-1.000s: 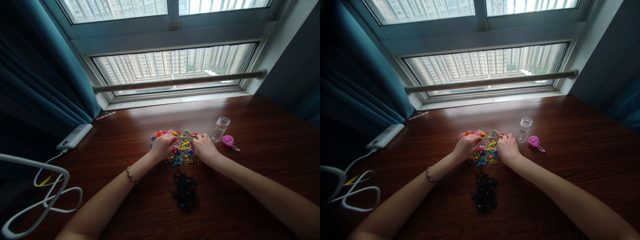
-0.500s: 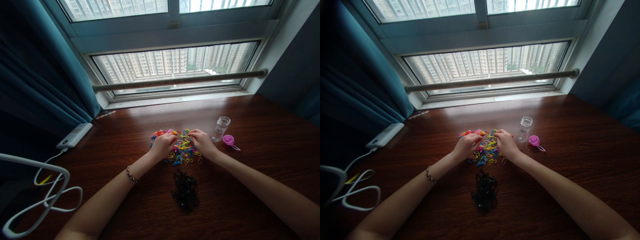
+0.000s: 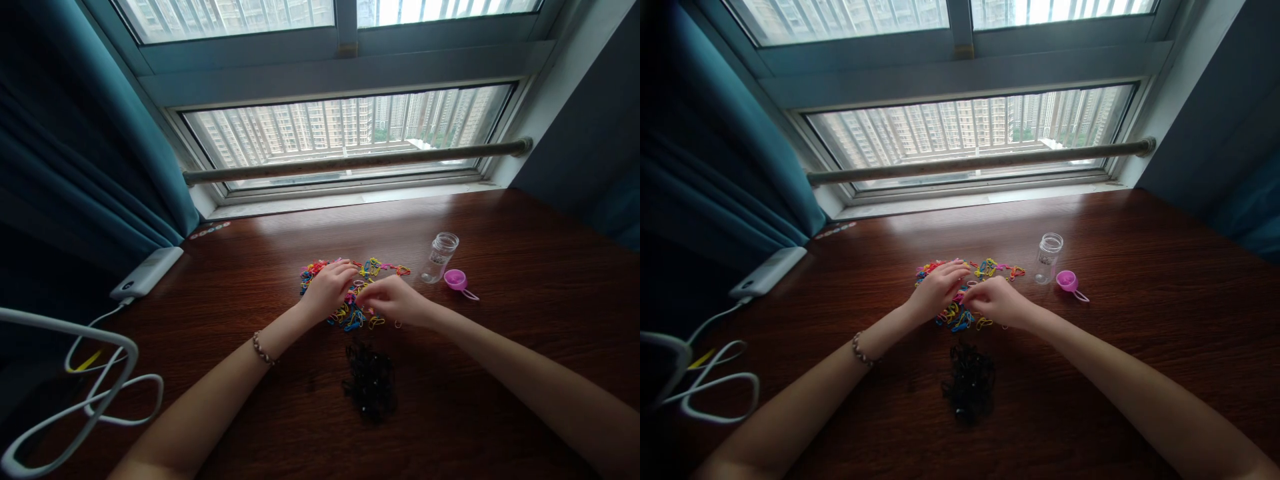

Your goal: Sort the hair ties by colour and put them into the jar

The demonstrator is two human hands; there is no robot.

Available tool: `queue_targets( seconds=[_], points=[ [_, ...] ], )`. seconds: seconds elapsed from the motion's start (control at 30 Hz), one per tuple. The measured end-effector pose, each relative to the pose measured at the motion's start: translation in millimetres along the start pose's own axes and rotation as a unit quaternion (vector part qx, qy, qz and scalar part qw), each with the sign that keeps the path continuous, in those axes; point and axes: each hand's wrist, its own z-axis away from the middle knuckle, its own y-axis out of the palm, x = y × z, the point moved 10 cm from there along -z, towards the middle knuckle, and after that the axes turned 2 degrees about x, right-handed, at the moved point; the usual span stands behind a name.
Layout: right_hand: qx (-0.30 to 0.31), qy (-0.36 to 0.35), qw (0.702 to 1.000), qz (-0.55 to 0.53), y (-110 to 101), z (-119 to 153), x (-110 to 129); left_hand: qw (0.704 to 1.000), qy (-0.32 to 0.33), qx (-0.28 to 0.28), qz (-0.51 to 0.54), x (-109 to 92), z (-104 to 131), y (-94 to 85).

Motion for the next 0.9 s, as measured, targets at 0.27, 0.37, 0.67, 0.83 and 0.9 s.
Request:
queue_targets(
  seconds=[0.27,0.37,0.67,0.83,0.9],
  points=[
    [-0.136,-0.006,0.936,0.326,-3,-5,-27,0.974,-0.194,0.018,-0.114,50,15,18.5],
    [-0.053,-0.108,0.946,0.301,24,-2,-2,0.972,-0.201,0.041,-0.118,58,18,28.6],
    [0.012,-0.187,0.939,0.29,39,5,16,0.993,-0.106,0.038,-0.024,47,8,31.7],
    [-0.036,-0.122,0.936,0.328,15,-5,-15,0.995,-0.092,0.004,0.044,43,3,9.0],
    [-0.062,-0.089,0.938,0.329,2,-8,-28,0.994,-0.098,-0.007,0.051,45,3,-0.6]
  ],
)
